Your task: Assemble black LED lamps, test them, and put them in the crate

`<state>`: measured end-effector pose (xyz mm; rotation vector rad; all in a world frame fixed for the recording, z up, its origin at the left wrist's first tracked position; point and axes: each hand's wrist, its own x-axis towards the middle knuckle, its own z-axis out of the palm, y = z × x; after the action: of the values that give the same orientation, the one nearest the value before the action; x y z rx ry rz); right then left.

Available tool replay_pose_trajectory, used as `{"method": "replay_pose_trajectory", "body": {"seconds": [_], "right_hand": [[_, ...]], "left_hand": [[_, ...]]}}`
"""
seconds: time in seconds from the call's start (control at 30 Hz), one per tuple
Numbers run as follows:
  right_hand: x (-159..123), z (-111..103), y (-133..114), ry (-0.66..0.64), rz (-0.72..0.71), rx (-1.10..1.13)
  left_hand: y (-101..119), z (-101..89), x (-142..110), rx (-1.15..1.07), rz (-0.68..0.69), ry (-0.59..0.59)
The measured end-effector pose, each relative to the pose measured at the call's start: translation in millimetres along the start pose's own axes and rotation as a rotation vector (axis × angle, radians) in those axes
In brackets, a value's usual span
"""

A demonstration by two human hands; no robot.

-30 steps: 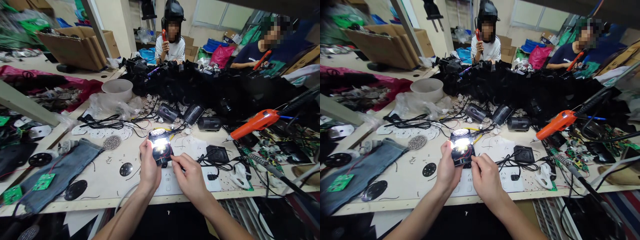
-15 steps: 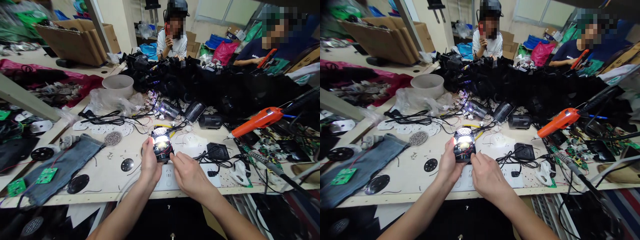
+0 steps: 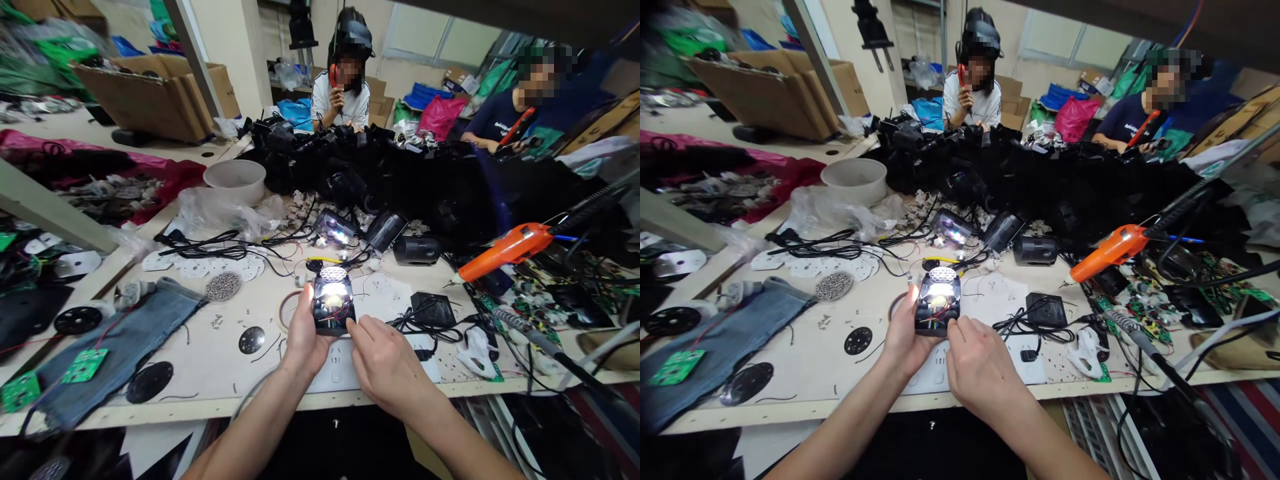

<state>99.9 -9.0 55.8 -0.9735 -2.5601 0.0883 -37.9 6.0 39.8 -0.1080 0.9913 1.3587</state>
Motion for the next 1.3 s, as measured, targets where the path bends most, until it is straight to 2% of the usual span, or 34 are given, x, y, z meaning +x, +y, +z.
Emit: {"method": "replay_pose_trajectory", "body": {"seconds": [0.37,0.53,0.6,0.7,0.8,0.9,1.0,1.13,1.3], "right_hand": [[3,3,11,-0.046,0.062,0.083],[7,-4,13,-0.051,0.063,0.165],[13,-10,24,-0.022,0.061,0.221],[34,-16,59,0.097,0.130,0.178],[64,-12,106,0.200,0.354,-0.013],[93,0,140,0.228,0.447,-0.113],[111,16,151,0.185,0.467,-0.177],[122,31,151,0.131,0.482,-0.226],[124,28,150,0.091,0.488,-0.225]], "left_hand": [[6,0.8,7,-0.034,-0.056,-0.040],[10,4.8,6,-0.039,-0.051,-0.001],[12,5.9,5,-0.010,-0.054,0.017],[13,6.2,3,0.013,-0.031,0.032],[14,5.6,2,-0.002,-0.023,0.051],[14,4.6,-1,-0.011,-0.042,0.036],[12,2.3,-3,0.007,-0.064,0.036],[9,-4.0,0,0.004,-0.043,0.028],[9,-8.0,5,0.002,-0.024,0.012]]}}
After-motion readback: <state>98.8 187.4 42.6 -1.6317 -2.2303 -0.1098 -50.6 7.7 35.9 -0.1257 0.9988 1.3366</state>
